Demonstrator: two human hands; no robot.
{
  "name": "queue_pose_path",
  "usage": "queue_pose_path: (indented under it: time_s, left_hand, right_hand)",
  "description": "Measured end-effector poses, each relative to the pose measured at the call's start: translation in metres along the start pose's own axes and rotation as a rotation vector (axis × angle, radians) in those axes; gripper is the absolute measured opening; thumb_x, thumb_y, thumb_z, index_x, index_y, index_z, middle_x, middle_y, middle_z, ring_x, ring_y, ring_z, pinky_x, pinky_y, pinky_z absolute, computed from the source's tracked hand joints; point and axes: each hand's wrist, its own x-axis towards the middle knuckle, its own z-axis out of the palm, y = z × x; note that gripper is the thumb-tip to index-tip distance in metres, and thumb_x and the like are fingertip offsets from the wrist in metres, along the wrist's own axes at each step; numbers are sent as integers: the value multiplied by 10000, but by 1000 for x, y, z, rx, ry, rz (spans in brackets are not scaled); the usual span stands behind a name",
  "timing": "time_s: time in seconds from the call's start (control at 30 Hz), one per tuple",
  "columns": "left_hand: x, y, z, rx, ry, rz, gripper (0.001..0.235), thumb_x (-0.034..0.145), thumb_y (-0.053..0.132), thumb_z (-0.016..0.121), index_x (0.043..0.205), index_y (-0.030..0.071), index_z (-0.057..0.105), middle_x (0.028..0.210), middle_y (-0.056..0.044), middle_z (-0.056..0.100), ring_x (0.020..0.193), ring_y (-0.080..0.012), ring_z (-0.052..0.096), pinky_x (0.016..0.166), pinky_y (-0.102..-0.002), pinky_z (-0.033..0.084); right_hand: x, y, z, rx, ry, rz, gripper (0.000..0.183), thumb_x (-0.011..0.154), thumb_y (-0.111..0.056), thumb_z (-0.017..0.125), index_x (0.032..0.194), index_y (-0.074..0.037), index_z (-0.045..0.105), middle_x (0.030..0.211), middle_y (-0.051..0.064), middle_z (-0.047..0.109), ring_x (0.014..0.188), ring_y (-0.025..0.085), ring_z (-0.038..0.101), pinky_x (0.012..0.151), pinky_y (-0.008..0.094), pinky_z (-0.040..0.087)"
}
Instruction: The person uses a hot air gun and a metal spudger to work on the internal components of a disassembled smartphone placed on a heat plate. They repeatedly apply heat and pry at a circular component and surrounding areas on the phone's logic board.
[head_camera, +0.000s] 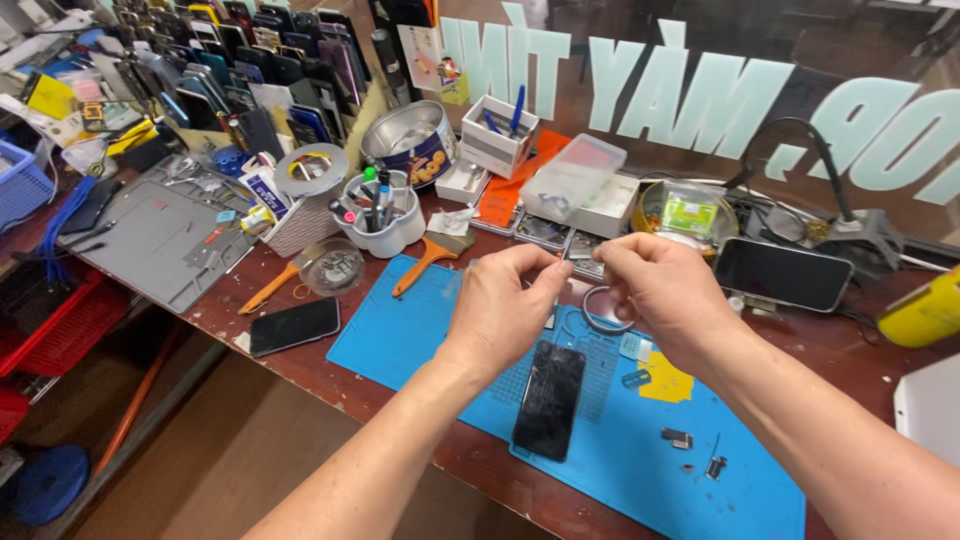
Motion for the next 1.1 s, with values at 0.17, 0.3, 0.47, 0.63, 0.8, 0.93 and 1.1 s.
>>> queue_pose_path:
  time_s: [0.17, 0.3, 0.47, 0.63, 0.8, 0.93, 1.1]
  left_hand:
    - [37, -39, -43, -10, 117, -101, 228, 903, 241, 706, 956, 31, 777, 738, -47, 764, 622, -109, 689, 575, -295, 552]
    - [86, -74, -81, -320, 120, -357, 228, 915, 245, 697, 972, 31, 751, 763, -42, 706, 608, -120, 651, 538, -284, 554]
    - [164, -123, -131, -451, 116, -542, 298, 970, 269, 708, 1013, -25, 685, 801, -69, 680, 628, -151, 641, 551, -292, 562]
    - [273, -191, -171, -431, 225, -564, 482, 839, -57, 665, 1288, 83, 560, 905, -107, 685, 652, -176, 665, 552, -327, 585]
    - [410, -252, -199, -383, 199, -449, 415, 901, -29, 604, 1308, 30, 661, 1069, -162, 716, 776, -265, 678, 614, -409, 597]
    - [488, -271, -202, -1099, 202, -728, 384, 980, 143, 522, 1345, 28, 496, 1320, -223, 644, 1126, -400, 698, 895, -531, 650]
    - [521, -258, -196, -1613, 545, -1134, 412, 1018, 168, 542, 1310, -108, 634, 1364, -264, 513, 1118, -446, 690, 770, -536, 679]
  right_hand:
    - [37, -6, 61, -181, 65, -173, 174, 872, -199, 736, 847, -30, 704, 716, 30, 667, 590, 96, 609, 469, 257, 463]
    - [70, 1, 115, -440, -110, -62, 330, 959, -319, 652, 843, -32, 766, 675, 44, 689, 576, 105, 604, 490, 275, 469]
    - [121, 4, 151, -522, -223, -100, 248, 878, -268, 707, 949, -35, 754, 741, 13, 758, 663, 108, 677, 565, 270, 534]
    - [161, 4, 173, -392, -242, 166, 495, 945, -154, 631, 1420, -187, 499, 916, 61, 802, 862, 119, 750, 655, 316, 575]
    - [189, 15, 198, -308, -71, 320, 362, 942, -196, 622, 1292, -109, 650, 930, 45, 741, 842, 125, 710, 686, 314, 586]
    - [193, 16, 205, -271, -23, 361, 340, 946, -206, 636, 1261, -86, 685, 948, 27, 734, 849, 118, 724, 690, 298, 591]
    - [191, 4, 206, -275, 55, 393, 345, 947, -213, 622, 1271, -105, 669, 976, 23, 757, 887, 111, 747, 689, 286, 587]
